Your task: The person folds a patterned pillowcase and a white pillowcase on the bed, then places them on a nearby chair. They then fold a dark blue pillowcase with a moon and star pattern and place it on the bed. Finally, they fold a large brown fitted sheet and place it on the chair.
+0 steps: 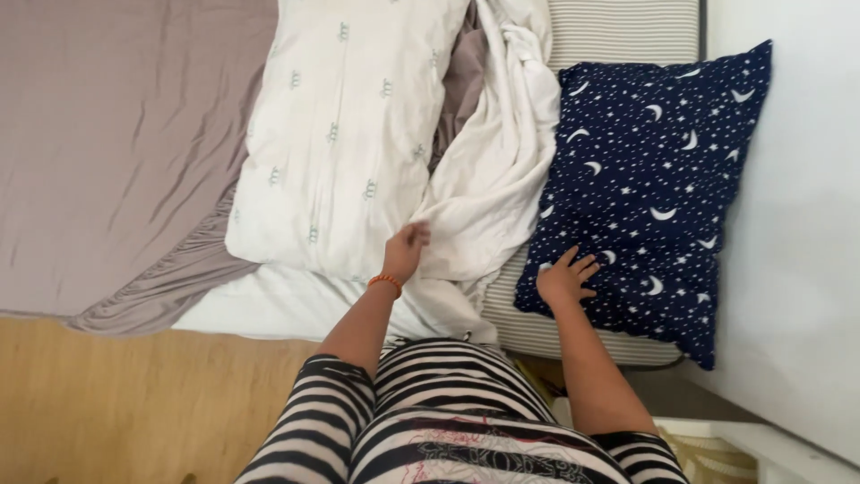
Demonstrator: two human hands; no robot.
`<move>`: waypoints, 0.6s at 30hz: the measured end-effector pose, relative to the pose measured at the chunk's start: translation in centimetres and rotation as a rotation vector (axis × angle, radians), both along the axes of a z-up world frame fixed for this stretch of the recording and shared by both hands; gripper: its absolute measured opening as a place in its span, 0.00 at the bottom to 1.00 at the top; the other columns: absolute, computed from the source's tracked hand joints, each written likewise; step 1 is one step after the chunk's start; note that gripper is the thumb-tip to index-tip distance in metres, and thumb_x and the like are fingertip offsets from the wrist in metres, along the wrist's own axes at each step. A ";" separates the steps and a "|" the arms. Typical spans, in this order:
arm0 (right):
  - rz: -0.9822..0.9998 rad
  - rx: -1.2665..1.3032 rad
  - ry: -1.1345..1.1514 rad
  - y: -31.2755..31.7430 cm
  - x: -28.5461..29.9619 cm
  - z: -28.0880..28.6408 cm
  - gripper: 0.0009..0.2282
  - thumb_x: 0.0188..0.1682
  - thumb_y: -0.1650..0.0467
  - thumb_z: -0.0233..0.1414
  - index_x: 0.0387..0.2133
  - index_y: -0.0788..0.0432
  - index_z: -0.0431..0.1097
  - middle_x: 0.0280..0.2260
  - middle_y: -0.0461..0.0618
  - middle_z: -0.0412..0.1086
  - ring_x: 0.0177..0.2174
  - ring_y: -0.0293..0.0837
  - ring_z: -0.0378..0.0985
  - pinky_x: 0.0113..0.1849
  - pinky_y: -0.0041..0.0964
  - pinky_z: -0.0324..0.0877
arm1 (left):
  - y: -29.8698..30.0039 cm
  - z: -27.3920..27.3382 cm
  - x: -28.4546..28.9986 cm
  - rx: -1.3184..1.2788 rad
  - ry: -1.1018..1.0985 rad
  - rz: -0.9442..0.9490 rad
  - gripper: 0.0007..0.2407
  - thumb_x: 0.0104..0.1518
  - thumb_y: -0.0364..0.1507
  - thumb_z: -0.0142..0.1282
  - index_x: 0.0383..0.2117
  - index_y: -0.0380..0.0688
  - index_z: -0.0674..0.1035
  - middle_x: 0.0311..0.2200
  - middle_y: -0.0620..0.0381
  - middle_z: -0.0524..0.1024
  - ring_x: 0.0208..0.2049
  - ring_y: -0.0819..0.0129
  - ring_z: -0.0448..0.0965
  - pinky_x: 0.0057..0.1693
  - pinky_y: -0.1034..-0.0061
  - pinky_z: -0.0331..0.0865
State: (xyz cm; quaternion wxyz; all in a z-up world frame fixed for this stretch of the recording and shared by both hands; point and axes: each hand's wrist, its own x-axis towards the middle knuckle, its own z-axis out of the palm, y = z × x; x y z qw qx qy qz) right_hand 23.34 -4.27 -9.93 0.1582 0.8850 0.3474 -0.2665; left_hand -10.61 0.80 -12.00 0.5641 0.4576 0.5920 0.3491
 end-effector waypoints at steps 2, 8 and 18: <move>-0.005 0.070 0.013 -0.2 -2.2 -0.7 0.38 0.55 0.62 0.46 0.72 0.53 0.25 0.71 0.64 0.16 0.69 0.65 0.18 0.58 0.81 0.42 | 0.7 2.2 -1.7 0.088 0.005 0.121 0.15 0.60 0.19 0.44 0.51 0.43 0.79 0.43 0.51 0.82 0.46 0.62 0.82 0.56 0.70 0.75; 0.242 0.684 0.361 0.0 -13.6 1.0 0.26 0.51 0.68 0.51 0.66 0.53 0.58 0.66 0.64 0.53 0.64 0.60 0.57 0.61 0.49 0.59 | 2.5 4.2 -9.7 0.290 0.225 0.329 0.20 0.56 0.15 0.45 0.55 0.41 0.75 0.56 0.47 0.70 0.56 0.58 0.74 0.60 0.68 0.70; 0.231 0.763 0.821 5.4 -31.5 4.5 0.24 0.54 0.66 0.50 0.65 0.51 0.58 0.65 0.54 0.59 0.63 0.51 0.62 0.53 0.42 0.70 | 4.8 -0.7 -21.6 0.252 0.479 0.245 0.25 0.55 0.23 0.55 0.62 0.39 0.68 0.64 0.42 0.60 0.66 0.46 0.57 0.69 0.58 0.56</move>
